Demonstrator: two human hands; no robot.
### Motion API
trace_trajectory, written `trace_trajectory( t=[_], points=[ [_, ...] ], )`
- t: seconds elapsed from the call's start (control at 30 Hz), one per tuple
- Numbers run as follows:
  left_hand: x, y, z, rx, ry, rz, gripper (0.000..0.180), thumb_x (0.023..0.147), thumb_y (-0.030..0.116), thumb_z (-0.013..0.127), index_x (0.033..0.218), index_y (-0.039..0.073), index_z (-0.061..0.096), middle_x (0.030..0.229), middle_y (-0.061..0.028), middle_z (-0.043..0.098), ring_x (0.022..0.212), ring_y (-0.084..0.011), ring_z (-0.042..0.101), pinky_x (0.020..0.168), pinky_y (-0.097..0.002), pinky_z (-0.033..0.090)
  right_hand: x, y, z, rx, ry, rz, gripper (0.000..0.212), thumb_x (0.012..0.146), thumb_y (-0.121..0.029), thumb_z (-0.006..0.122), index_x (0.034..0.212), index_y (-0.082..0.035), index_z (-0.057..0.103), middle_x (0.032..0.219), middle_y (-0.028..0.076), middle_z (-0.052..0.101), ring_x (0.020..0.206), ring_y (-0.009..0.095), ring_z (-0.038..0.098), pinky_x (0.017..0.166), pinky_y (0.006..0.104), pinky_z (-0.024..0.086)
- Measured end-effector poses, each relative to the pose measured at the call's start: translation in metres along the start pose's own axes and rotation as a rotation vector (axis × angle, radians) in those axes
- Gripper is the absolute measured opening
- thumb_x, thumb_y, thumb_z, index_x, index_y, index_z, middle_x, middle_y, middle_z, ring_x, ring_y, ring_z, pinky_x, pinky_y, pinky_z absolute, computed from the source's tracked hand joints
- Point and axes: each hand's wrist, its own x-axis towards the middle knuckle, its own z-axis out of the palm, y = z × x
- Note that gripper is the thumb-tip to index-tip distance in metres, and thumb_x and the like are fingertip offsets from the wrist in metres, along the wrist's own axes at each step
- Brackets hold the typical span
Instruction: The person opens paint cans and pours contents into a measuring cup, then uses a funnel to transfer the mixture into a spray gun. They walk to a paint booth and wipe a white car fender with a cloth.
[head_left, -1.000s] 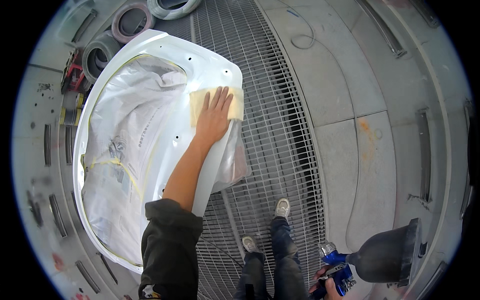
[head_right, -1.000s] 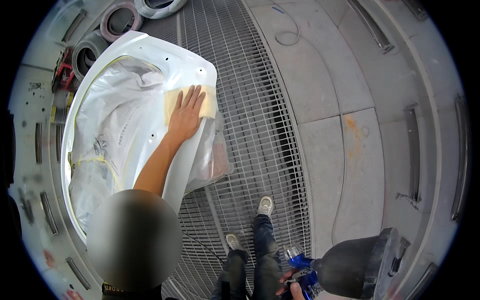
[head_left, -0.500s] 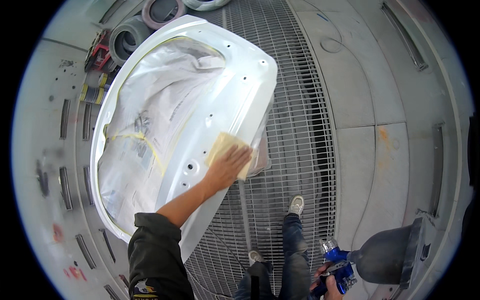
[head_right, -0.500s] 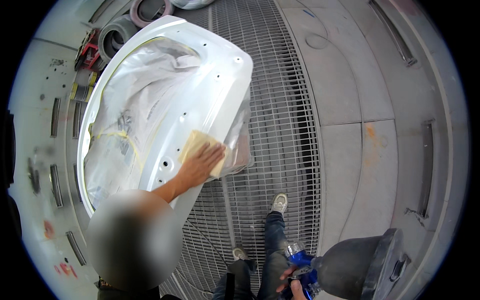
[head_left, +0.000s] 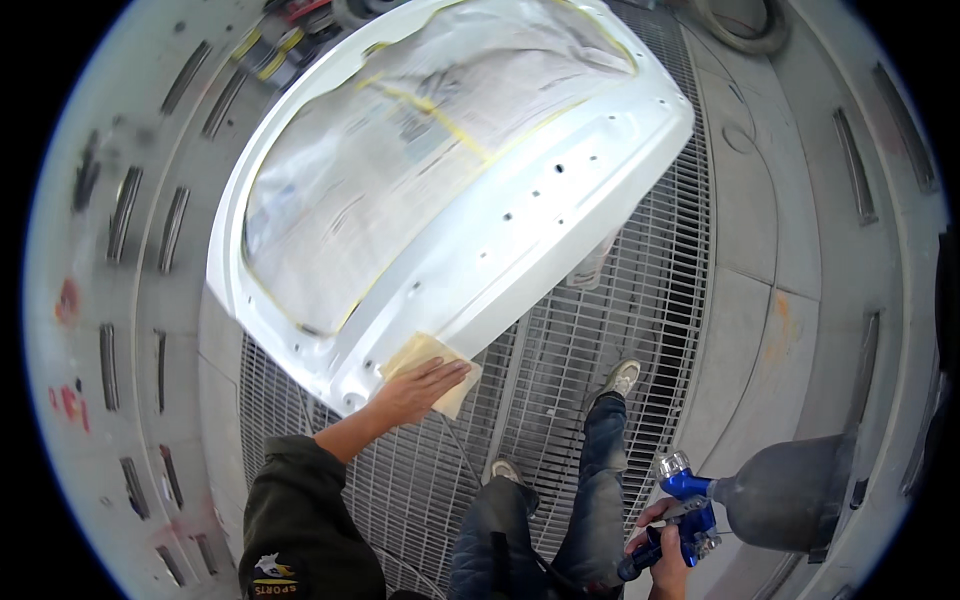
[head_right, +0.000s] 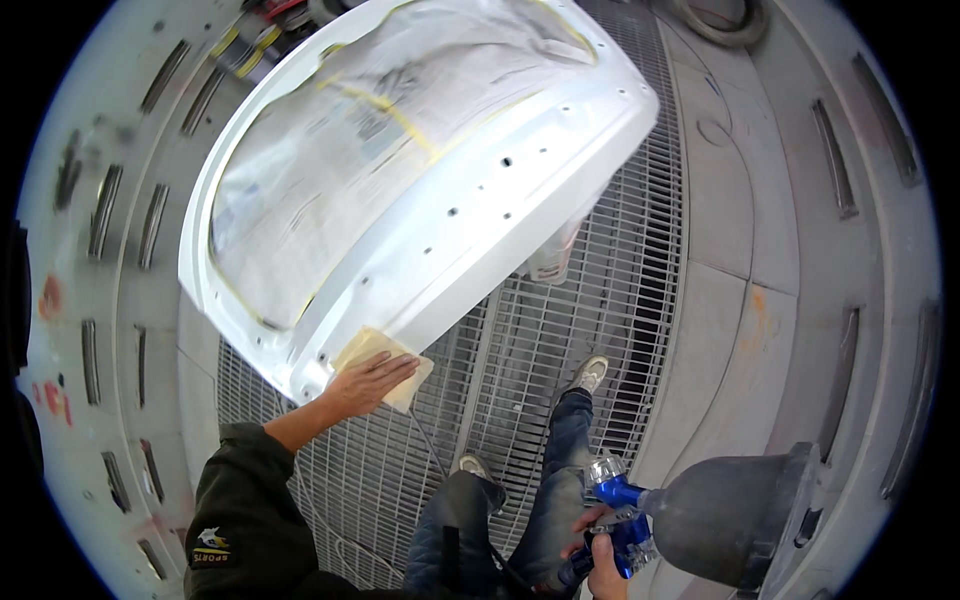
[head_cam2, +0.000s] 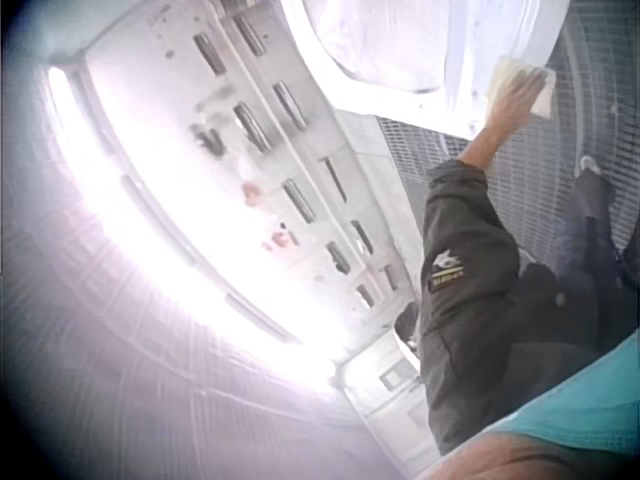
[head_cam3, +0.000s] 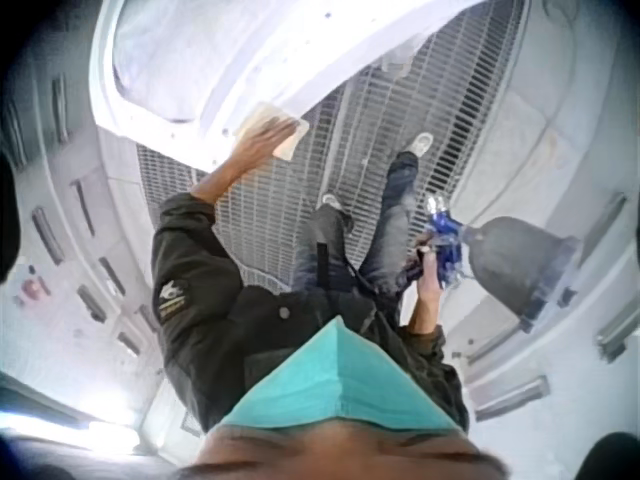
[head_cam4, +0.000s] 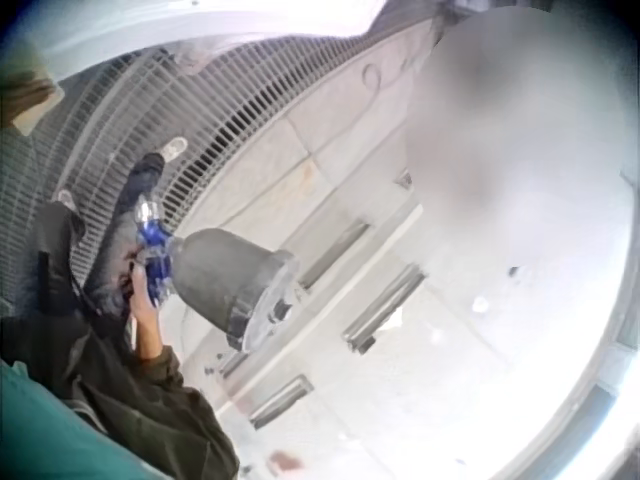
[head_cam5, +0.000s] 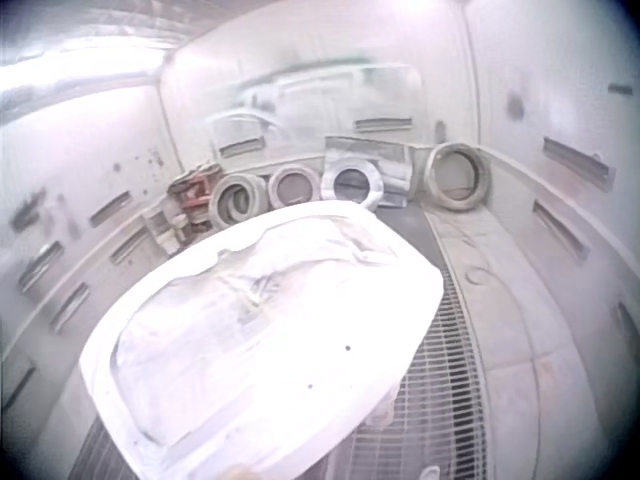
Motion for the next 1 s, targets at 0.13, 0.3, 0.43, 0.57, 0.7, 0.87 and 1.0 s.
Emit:
trace_trajectory(
  t=[0.13, 0.3, 0.43, 0.57, 0.7, 0.87, 1.0],
  points=[
    [-0.111, 0.022, 0.044, -0.139, 0.044, -0.102, 0.074, 0.078, 0.011, 0.051, 0.15, 0.007, 0.03, 0.157, -0.0031, 0.027, 0.145, -0.0131, 0.021, 0.121, -0.037, 0.014, -0.054, 0.028, 0.036, -0.075, -0.076, 0.04, 0.056, 0.089, -0.038, 0.065, 0.116, 0.007, 0.045, 0.099, 0.014, 0.053, 0.079, 0.02, 0.061, 0.05, 0.0309, 0.059],
    [-0.239, 0.06, 0.091, -0.256, 0.056, -0.381, 0.07, 0.077, 0.012, 0.058, 0.144, 0.005, 0.039, 0.154, -0.0044, 0.034, 0.144, -0.0172, 0.027, 0.121, -0.0395, 0.017, -0.102, 0.053, 0.063, -0.24, -0.218, 0.004, 0.052, 0.089, -0.04, 0.064, 0.11, 0.005, 0.051, 0.097, 0.013, 0.053, 0.079, 0.018, 0.06, 0.051, 0.0311, 0.058],
    [-0.348, 0.137, 0.143, -0.4, 0.032, -0.741, 0.047, 0.088, 0.017, 0.055, 0.132, 0.002, 0.05, 0.15, -0.0129, 0.036, 0.142, -0.0246, 0.028, 0.118, -0.0438, 0.021, -0.123, 0.059, 0.095, -0.246, -0.32, 0.09, 0.038, 0.091, -0.021, 0.064, 0.12, 0.0, 0.052, 0.105, 0.01, 0.057, 0.09, 0.019, 0.058, 0.056, 0.033, 0.056],
    [-0.41, 0.258, 0.172, -0.972, 0.258, -1.434, 0.043, 0.095, 0.031, 0.049, 0.116, -0.005, 0.057, 0.117, -0.0259, 0.059, 0.11, -0.0377, 0.056, 0.094, -0.0476, 0.042, -0.132, 0.056, 0.14, -0.301, -0.391, -0.059, 0.026, 0.093, -0.009, 0.056, 0.117, 0.002, 0.055, 0.108, 0.011, 0.06, 0.093, 0.019, 0.06, 0.056, 0.0345, 0.058],
    [-0.406, 0.381, 0.137, -1.524, 0.607, -1.79, 0.049, 0.097, 0.037, 0.045, 0.097, -0.008, 0.065, 0.08, -0.0253, 0.067, 0.077, -0.0399, 0.066, 0.069, -0.0466, 0.046, -0.143, 0.032, 0.198, -0.293, -0.44, -0.055, 0.033, 0.092, -0.006, 0.057, 0.124, 0.002, 0.053, 0.118, 0.012, 0.061, 0.105, 0.023, 0.062, 0.057, 0.0368, 0.061],
    [-0.322, 0.452, 0.073, -1.97, 0.912, -1.866, 0.039, 0.097, 0.029, 0.047, 0.105, -0.005, 0.065, 0.091, -0.0133, 0.069, 0.086, -0.0208, 0.063, 0.077, -0.0357, 0.047, -0.162, 0.008, 0.248, -0.372, -0.658, -0.009, 0.027, 0.093, -0.01, 0.059, 0.117, 0.002, 0.058, 0.108, 0.013, 0.064, 0.095, 0.021, 0.065, 0.054, 0.0354, 0.06],
    [-0.271, 0.398, -0.064, -1.919, 1.601, -1.482, 0.031, 0.093, 0.02, 0.048, 0.11, -0.002, 0.063, 0.095, -0.0071, 0.066, 0.089, -0.0158, 0.061, 0.079, -0.0327, 0.047, -0.191, -0.024, 0.293, -0.435, -0.911, 0.099, 0.022, 0.093, -0.013, 0.06, 0.108, 0.003, 0.062, 0.096, 0.012, 0.066, 0.083, 0.019, 0.066, 0.052, 0.0329, 0.057]
  ],
)
